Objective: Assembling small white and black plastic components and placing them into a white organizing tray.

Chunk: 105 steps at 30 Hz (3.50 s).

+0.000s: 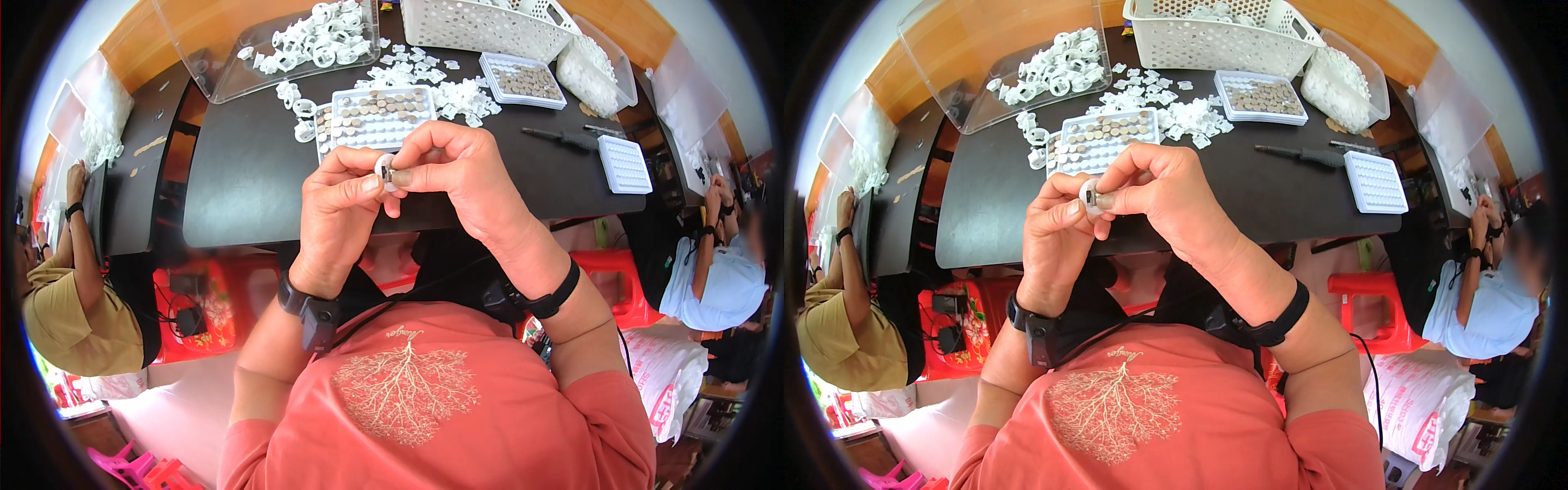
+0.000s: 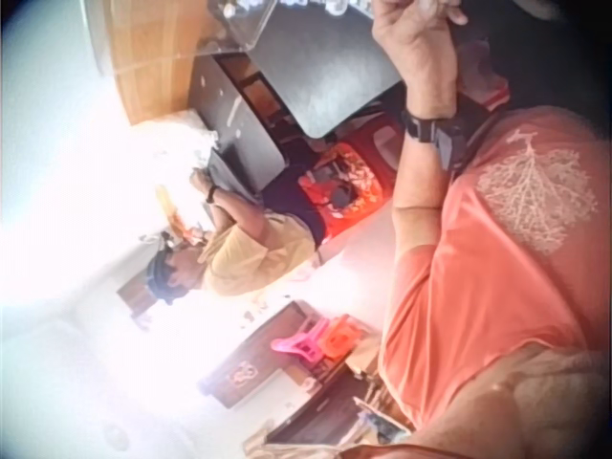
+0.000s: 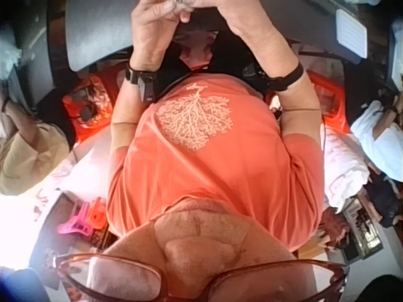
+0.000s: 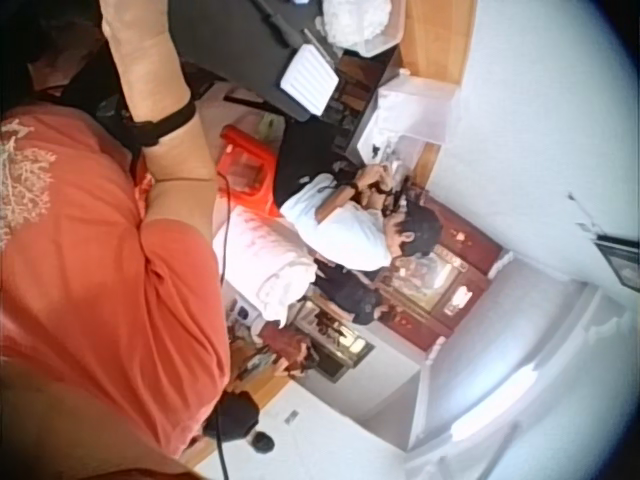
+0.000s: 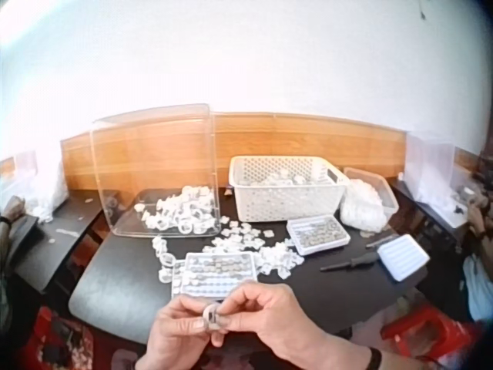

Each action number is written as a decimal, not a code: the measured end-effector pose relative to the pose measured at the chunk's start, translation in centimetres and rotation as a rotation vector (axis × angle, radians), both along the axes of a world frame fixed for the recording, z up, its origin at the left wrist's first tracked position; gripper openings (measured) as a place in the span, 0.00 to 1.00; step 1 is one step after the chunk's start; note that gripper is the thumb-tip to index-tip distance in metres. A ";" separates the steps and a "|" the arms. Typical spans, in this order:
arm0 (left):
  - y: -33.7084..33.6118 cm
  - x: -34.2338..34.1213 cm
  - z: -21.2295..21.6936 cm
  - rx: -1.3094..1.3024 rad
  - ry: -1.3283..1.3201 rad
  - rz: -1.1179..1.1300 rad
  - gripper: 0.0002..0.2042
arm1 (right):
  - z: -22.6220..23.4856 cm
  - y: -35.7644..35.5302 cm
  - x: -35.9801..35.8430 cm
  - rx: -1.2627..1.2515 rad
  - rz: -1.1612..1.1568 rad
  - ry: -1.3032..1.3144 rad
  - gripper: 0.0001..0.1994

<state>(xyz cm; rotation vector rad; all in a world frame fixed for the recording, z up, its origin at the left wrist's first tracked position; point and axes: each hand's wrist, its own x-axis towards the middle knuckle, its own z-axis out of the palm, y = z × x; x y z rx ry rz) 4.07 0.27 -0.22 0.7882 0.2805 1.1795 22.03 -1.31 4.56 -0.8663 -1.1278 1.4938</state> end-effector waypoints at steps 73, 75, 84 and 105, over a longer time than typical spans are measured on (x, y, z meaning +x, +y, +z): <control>0.4 -0.1 0.0 0.074 0.046 -0.027 0.11 | -0.9 0.0 -0.4 0.116 -0.003 0.062 0.05; 0.3 0.0 0.1 0.101 0.074 -0.028 0.11 | -0.4 0.4 0.3 0.083 0.041 0.043 0.05; 0.2 0.0 0.3 0.059 0.112 -0.001 0.11 | 0.9 1.7 0.5 -0.074 0.079 -0.061 0.07; 0.4 -3.7 0.0 -0.119 -0.064 0.022 0.09 | 0.9 8.1 -4.0 0.741 -0.145 -1.217 0.07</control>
